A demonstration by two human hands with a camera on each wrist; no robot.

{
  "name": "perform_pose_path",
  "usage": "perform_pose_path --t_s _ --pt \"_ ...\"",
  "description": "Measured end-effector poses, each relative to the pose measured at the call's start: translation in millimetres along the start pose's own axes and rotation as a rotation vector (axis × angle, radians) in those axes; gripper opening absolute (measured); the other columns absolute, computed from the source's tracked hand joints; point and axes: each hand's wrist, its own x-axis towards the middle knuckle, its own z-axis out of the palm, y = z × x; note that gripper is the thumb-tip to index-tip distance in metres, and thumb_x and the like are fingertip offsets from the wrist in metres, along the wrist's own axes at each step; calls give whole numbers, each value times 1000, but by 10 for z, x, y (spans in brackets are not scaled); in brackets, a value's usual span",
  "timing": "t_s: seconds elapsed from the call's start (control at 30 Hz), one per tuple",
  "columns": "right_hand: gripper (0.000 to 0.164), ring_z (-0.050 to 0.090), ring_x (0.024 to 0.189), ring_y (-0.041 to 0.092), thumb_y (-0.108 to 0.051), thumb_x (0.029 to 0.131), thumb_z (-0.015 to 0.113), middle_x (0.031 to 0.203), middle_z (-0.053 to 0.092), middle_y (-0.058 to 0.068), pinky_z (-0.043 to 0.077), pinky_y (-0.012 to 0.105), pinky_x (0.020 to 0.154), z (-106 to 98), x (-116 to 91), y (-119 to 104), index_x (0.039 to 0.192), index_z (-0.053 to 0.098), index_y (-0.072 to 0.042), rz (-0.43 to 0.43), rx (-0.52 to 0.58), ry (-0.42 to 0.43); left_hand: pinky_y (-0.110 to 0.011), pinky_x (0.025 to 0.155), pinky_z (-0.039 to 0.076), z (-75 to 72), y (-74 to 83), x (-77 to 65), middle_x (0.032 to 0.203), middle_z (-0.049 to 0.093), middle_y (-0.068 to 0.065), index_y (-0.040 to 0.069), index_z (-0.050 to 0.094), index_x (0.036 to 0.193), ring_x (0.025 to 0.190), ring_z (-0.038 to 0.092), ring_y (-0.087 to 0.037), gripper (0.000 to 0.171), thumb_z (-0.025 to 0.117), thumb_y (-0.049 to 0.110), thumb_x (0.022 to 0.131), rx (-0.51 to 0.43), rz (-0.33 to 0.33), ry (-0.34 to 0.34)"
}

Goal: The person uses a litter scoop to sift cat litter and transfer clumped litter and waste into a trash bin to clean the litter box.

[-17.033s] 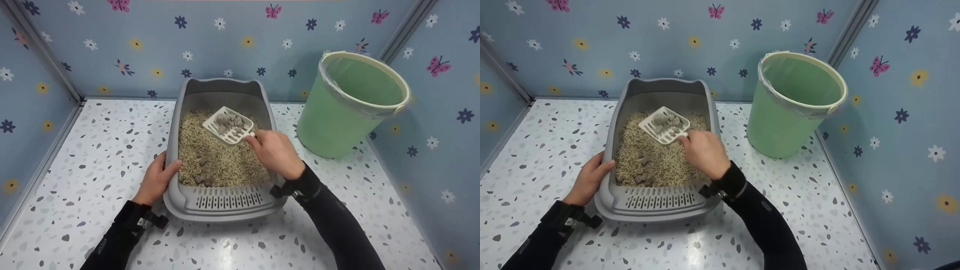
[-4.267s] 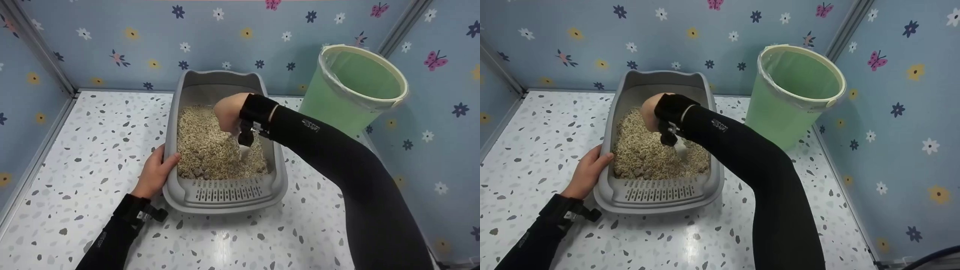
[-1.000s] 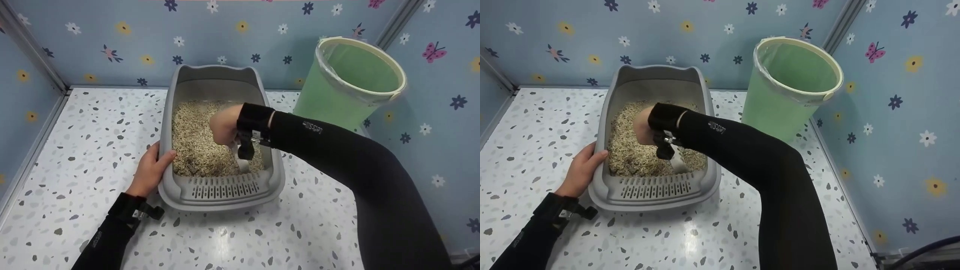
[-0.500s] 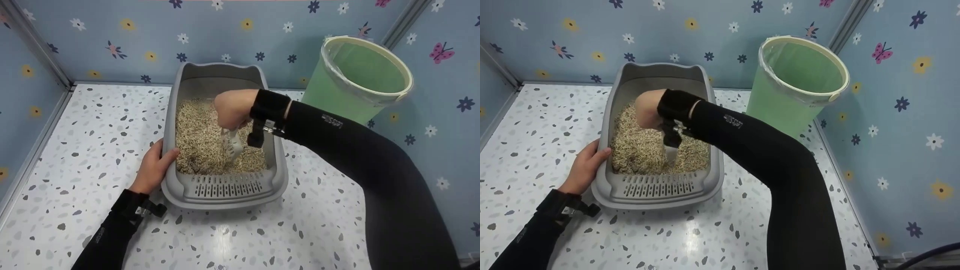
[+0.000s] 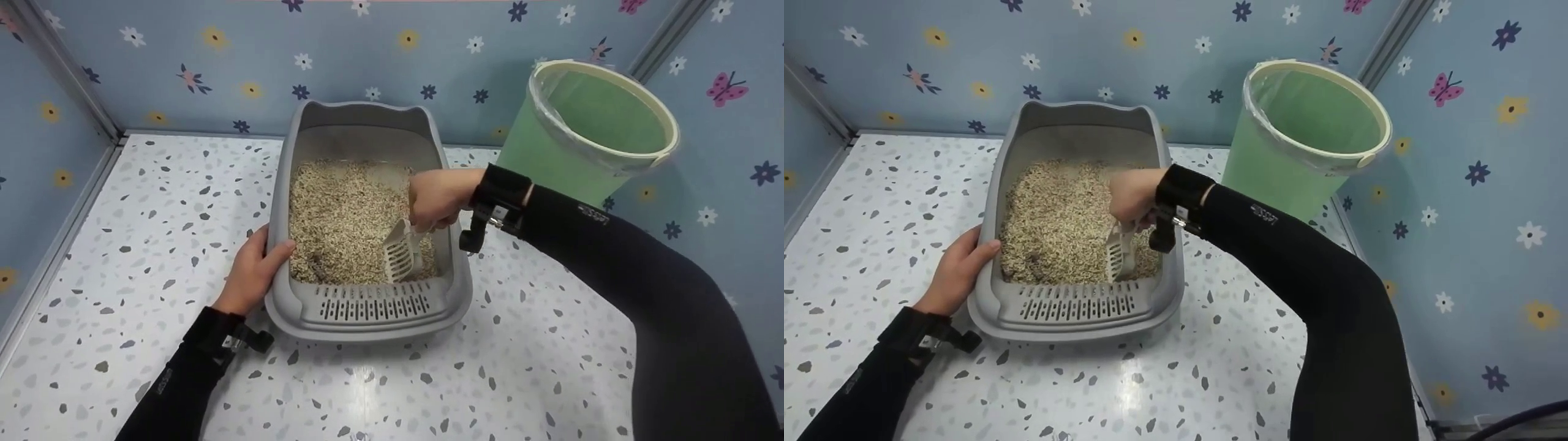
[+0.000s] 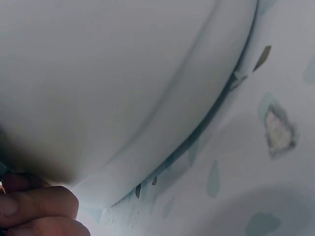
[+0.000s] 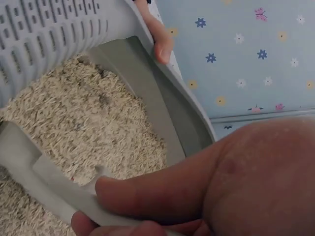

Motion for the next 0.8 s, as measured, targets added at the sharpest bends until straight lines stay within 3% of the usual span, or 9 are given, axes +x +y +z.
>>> perform_pose_path --t_s 0.23,0.47,0.8 --pt "25 46 50 9 0 86 65 59 54 -2 38 22 47 46 -23 87 65 61 -13 -17 -63 36 -23 101 56 -8 8 -7 140 68 -25 -1 44 167 123 69 -36 68 65 35 113 -3 -4 3" --pt "10 47 53 11 -6 89 70 62 56 -2 37 25 48 66 -36 21 80 75 -3 61 -198 70 -23 100 56 13 8 10 137 67 -25 -2 47 164 121 69 -35 64 64 32 113 -6 16 4" --pt "6 51 59 12 -5 89 71 71 61 -2 41 26 52 65 -26 -60 85 75 -7 113 -282 92 -23 99 57 16 7 9 138 68 -25 -3 46 164 120 70 -37 64 65 31 113 -5 17 3"
